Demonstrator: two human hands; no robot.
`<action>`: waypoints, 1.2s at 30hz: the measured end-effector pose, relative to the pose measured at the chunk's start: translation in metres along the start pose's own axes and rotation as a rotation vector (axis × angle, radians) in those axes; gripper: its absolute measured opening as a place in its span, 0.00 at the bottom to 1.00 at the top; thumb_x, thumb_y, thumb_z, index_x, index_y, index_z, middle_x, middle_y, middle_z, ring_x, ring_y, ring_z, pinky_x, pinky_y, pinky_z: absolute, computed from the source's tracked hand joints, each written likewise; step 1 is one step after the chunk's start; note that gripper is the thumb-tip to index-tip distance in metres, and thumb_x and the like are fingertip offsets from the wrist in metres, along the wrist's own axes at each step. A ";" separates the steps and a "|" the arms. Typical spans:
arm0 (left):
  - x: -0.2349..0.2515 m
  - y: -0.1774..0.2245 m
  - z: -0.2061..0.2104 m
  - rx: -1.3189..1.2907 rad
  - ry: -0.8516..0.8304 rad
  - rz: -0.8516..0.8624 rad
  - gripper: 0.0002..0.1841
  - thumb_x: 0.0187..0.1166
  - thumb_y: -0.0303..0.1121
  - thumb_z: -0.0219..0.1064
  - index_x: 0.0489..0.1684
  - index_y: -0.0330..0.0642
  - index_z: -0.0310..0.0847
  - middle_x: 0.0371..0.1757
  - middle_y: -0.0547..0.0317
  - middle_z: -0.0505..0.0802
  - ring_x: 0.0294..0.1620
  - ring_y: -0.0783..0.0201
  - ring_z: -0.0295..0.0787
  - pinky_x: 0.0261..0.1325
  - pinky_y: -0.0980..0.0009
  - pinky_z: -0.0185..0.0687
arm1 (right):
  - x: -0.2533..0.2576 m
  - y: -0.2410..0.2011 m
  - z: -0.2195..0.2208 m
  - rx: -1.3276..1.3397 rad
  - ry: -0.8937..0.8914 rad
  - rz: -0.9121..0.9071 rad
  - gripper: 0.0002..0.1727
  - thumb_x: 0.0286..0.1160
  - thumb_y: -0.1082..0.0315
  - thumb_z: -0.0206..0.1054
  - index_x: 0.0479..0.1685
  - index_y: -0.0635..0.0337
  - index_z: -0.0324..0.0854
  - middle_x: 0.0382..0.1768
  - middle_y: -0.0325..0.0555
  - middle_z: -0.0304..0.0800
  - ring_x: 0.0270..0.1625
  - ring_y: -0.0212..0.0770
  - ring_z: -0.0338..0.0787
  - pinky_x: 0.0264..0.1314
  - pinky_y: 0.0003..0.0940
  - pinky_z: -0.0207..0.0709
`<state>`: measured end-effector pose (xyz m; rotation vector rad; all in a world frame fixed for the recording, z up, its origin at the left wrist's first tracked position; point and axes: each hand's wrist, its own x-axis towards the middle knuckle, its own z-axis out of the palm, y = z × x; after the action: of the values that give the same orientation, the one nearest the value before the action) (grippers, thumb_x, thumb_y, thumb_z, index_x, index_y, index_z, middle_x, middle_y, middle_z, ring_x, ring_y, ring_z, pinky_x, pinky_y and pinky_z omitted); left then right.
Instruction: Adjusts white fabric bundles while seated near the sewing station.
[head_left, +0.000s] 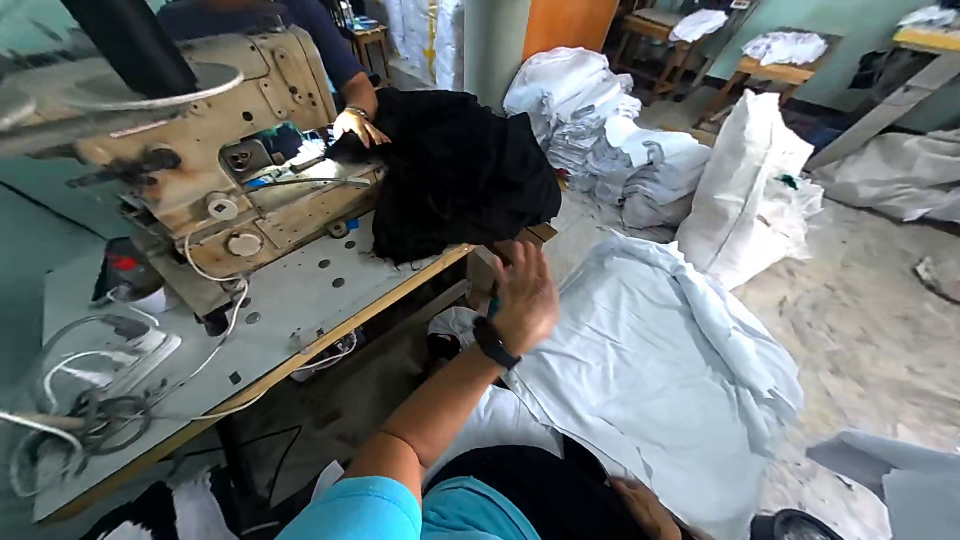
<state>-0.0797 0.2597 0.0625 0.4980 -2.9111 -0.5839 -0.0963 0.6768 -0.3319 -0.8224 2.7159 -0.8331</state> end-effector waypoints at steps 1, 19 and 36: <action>-0.007 0.013 0.001 -0.020 -0.139 0.053 0.37 0.82 0.29 0.62 0.91 0.29 0.52 0.93 0.36 0.57 0.97 0.39 0.36 0.87 0.25 0.21 | 0.007 -0.037 -0.024 0.055 -0.193 0.248 0.20 0.79 0.50 0.65 0.45 0.57 0.94 0.45 0.56 0.96 0.53 0.52 0.94 0.62 0.57 0.82; -0.002 -0.083 0.008 0.106 -0.570 -0.219 0.28 0.92 0.40 0.51 0.85 0.29 0.64 0.89 0.36 0.66 0.94 0.38 0.47 0.87 0.25 0.26 | 0.017 -0.122 -0.076 0.064 -0.380 0.630 0.25 0.87 0.51 0.60 0.56 0.67 0.89 0.58 0.67 0.91 0.67 0.66 0.86 0.70 0.72 0.70; -0.017 -0.034 0.022 0.112 -0.598 -0.042 0.31 0.93 0.44 0.49 0.89 0.31 0.58 0.94 0.36 0.56 0.96 0.37 0.36 0.87 0.25 0.19 | 0.015 -0.125 -0.076 0.050 -0.379 0.689 0.29 0.87 0.48 0.60 0.57 0.69 0.88 0.60 0.69 0.90 0.69 0.68 0.86 0.70 0.73 0.70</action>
<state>-0.0583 0.2437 0.0283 0.4609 -3.5223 -0.6741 -0.0765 0.6175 -0.1991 0.0037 2.3607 -0.5153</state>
